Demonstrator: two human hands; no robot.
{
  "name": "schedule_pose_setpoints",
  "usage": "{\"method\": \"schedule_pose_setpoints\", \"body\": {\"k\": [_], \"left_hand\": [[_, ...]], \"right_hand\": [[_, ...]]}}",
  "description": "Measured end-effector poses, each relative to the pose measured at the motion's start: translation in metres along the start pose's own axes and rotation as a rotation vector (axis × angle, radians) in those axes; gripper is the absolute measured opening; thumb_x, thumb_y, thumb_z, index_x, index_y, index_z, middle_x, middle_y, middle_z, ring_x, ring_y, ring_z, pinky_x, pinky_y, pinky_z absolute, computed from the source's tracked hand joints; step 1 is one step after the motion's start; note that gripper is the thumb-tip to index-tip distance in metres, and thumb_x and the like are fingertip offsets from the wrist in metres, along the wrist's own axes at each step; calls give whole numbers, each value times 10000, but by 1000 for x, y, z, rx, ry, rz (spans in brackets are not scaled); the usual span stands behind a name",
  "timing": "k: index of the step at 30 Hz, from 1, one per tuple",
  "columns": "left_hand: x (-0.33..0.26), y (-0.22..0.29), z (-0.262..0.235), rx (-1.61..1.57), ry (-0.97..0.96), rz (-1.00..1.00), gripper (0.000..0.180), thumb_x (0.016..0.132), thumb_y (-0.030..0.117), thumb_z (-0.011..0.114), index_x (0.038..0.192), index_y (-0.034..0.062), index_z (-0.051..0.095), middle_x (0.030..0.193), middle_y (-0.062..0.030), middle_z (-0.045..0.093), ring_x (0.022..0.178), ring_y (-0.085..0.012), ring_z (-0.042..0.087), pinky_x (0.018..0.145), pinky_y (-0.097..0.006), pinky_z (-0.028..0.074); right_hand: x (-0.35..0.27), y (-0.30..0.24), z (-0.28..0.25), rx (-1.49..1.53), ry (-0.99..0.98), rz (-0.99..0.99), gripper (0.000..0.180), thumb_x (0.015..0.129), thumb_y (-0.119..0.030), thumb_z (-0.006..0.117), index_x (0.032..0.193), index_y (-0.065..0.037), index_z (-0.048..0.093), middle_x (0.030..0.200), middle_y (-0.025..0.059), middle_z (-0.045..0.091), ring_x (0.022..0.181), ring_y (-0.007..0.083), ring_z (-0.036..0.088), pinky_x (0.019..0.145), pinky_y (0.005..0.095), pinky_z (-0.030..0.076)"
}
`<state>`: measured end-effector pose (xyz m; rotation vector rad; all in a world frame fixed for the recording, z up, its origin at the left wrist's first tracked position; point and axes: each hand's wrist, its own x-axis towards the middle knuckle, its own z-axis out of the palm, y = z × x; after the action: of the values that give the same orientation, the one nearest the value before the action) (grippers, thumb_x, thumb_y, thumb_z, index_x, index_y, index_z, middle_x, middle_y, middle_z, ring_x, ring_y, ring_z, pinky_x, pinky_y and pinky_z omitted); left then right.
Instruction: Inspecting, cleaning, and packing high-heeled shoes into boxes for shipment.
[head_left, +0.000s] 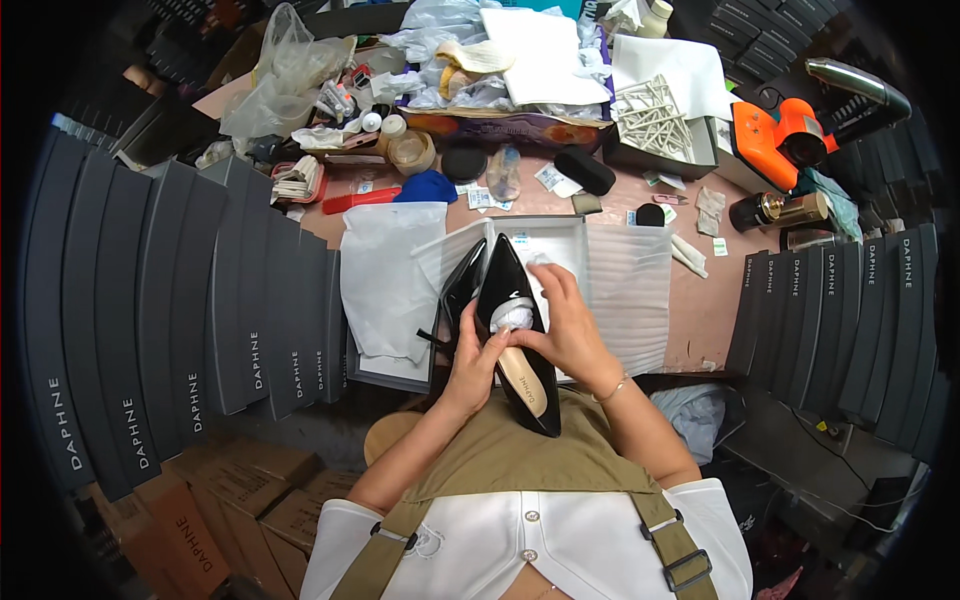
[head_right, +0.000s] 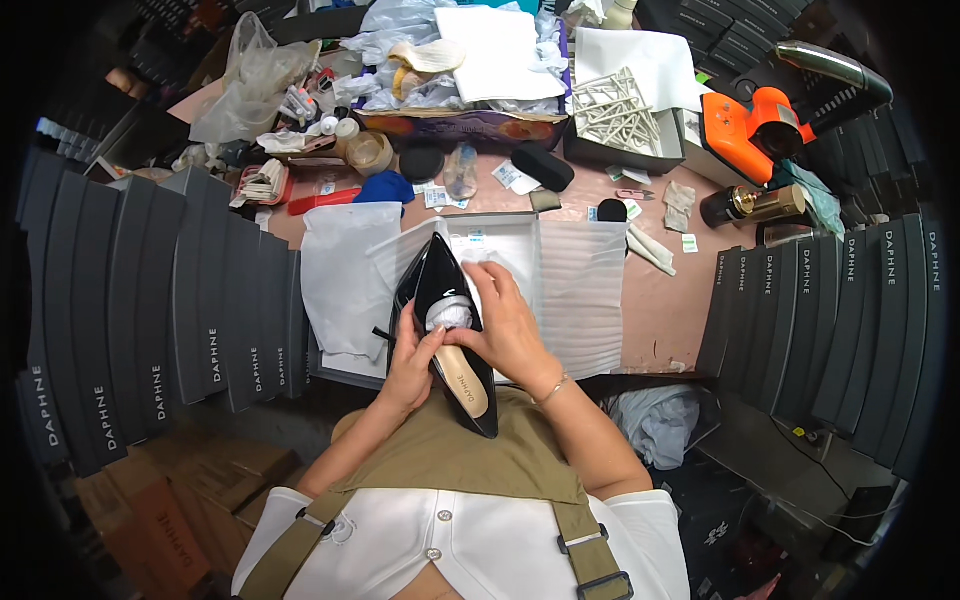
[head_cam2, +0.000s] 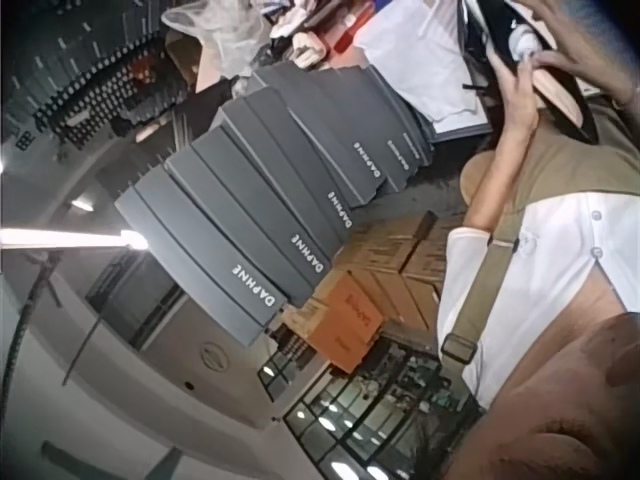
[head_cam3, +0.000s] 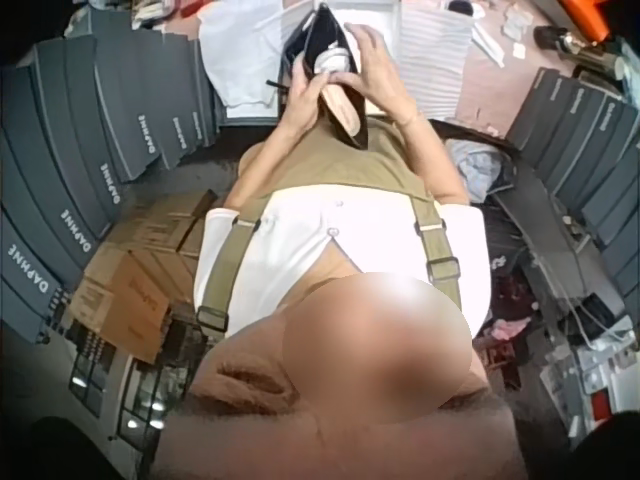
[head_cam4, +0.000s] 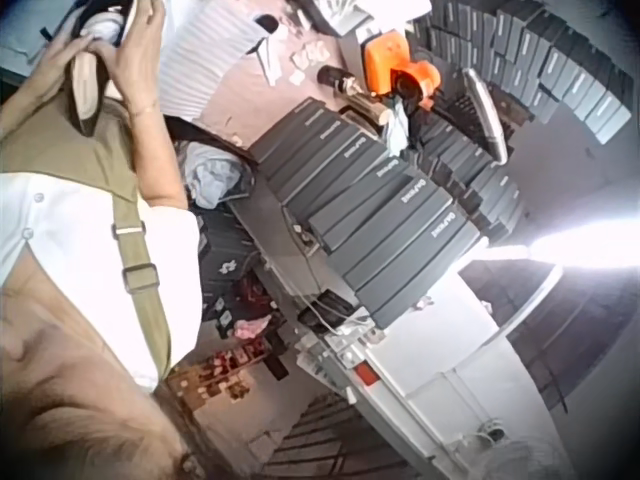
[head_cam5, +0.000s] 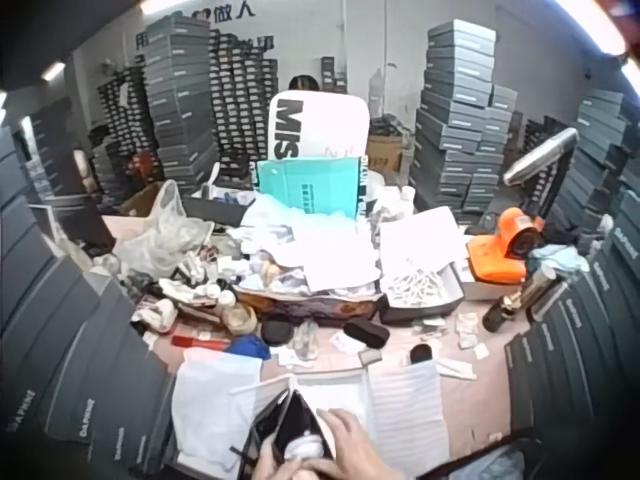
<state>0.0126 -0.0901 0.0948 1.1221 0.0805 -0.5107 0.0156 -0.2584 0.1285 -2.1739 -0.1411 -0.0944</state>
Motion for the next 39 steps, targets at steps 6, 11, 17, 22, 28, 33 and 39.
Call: {"method": "schedule_pose_setpoints", "body": {"k": [6, 11, 17, 22, 28, 33, 39], "left_hand": [[9, 5, 24, 107, -117, 25, 640, 943, 136, 470, 1454, 8, 106, 1431, -161, 271, 1296, -213, 322, 1077, -327, 268], [-4, -10, 43, 176, -39, 12, 632, 952, 139, 456, 1445, 6, 83, 1382, -161, 330, 1253, -198, 365, 1043, -312, 310], [-17, -31, 66, 167, 107, 79, 639, 938, 143, 491, 1431, -18, 116, 1381, -171, 342, 1262, -213, 362, 1055, -323, 291], [-7, -8, 63, 146, 53, 126, 700, 900, 171, 568, 1444, -17, 170, 1419, -164, 305, 1309, -245, 315, 1086, -333, 249], [16, 11, 47, 198, -72, 13, 757, 726, 160, 807, 1328, -8, 380, 1123, -63, 562, 1024, -158, 560, 899, -282, 454], [22, 5, 54, 177, -74, -59, 814, 696, 73, 804, 1361, -13, 342, 1200, -91, 525, 1074, -175, 534, 937, -296, 441], [29, 10, 68, 528, -122, -23, 850, 715, 18, 760, 1413, -10, 276, 1318, -128, 452, 1208, -187, 447, 1028, -298, 355]], "right_hand": [[-4, 10, -31, 259, -172, 198, 888, 687, -166, 798, 1393, 39, 301, 1277, 279, 484, 1171, 374, 512, 966, 384, 426], [-10, 13, -37, 193, -67, 184, 578, 755, -113, 702, 1249, 69, 464, 976, 258, 618, 888, 380, 625, 768, 391, 494], [-14, 35, -39, 160, -202, 234, 507, 788, -138, 678, 1221, 38, 482, 943, 238, 625, 713, 358, 631, 652, 392, 495], [-4, 32, -62, 296, -317, 167, 492, 824, -130, 647, 1262, 5, 469, 934, 142, 648, 709, 189, 648, 624, 304, 507], [-17, 32, -56, 68, -382, 53, 464, 854, -277, 625, 1210, 6, 530, 945, 264, 641, 876, 421, 622, 763, 432, 490], [0, 121, -159, -122, 252, 240, 338, 802, -218, 691, 1036, -6, 570, 892, 182, 625, 827, 349, 630, 736, 421, 489], [9, 274, -112, -537, 246, 446, 468, 729, -175, 706, 1107, -25, 476, 1086, 220, 515, 1010, 407, 538, 820, 466, 465]]}}
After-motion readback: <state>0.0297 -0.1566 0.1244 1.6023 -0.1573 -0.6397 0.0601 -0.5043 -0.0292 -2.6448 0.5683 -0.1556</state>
